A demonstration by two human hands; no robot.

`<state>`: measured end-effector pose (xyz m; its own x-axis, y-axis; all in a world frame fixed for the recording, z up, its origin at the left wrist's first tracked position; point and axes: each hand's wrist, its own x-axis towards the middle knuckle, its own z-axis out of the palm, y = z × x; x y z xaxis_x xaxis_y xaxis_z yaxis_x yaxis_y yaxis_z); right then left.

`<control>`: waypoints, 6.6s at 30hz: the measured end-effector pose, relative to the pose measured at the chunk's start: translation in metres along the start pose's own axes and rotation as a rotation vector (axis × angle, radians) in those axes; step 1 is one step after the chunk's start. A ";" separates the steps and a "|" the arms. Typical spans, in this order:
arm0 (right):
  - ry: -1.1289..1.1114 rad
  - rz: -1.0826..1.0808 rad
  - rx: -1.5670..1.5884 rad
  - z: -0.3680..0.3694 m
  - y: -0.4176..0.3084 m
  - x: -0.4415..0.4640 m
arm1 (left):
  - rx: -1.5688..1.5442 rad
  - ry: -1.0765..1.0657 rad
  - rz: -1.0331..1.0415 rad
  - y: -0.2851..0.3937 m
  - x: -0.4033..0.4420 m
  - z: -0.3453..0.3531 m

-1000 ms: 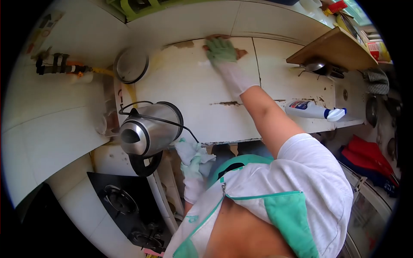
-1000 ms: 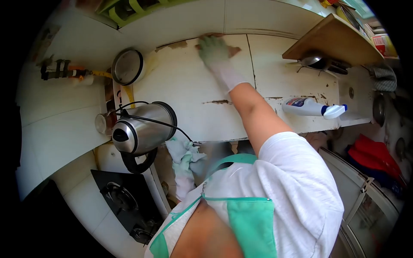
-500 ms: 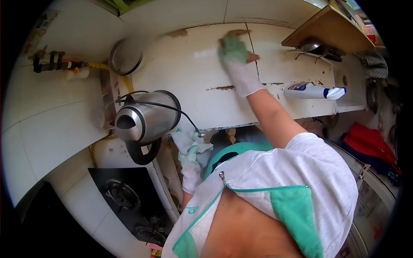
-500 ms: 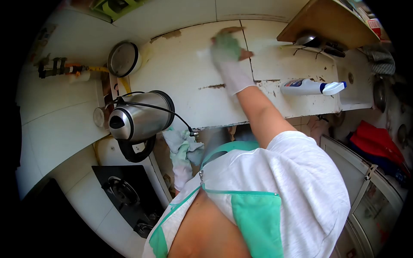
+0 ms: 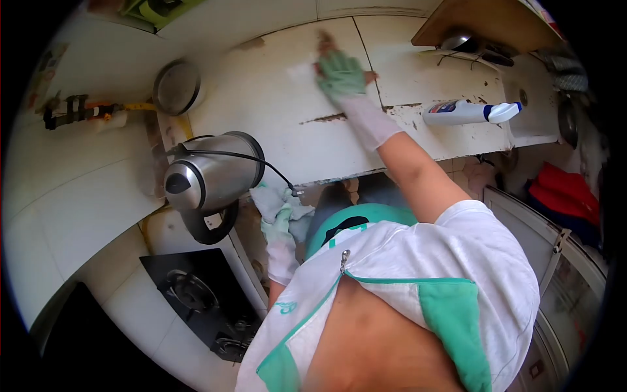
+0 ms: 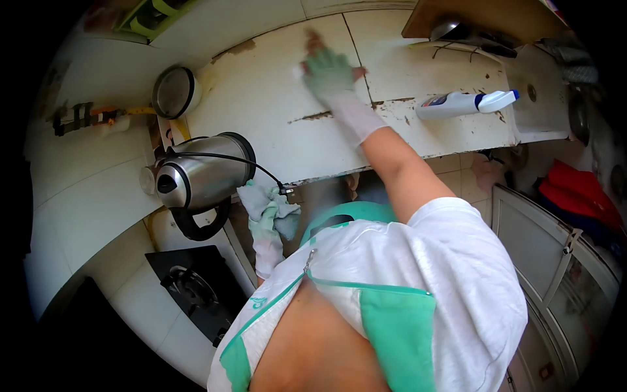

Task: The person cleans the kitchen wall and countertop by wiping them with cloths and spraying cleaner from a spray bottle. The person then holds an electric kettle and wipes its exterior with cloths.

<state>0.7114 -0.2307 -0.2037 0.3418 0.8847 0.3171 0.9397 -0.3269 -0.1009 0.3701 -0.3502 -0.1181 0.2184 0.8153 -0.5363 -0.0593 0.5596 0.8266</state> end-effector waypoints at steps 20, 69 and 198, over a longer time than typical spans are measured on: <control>-0.120 -0.487 0.268 0.023 -0.129 -0.047 | -0.014 0.000 0.003 0.008 -0.015 -0.012; -0.115 1.035 2.875 -0.035 0.123 -0.163 | 1.021 -0.600 1.003 -0.001 0.045 0.401; 0.240 0.333 0.572 -0.143 0.290 -0.230 | 0.730 -0.483 0.457 0.025 0.025 0.370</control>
<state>0.9031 -0.5766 -0.1710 0.6619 0.6487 0.3756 0.6682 -0.2834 -0.6879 0.7349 -0.3708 -0.0478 0.7080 0.6909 -0.1464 0.3431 -0.1553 0.9264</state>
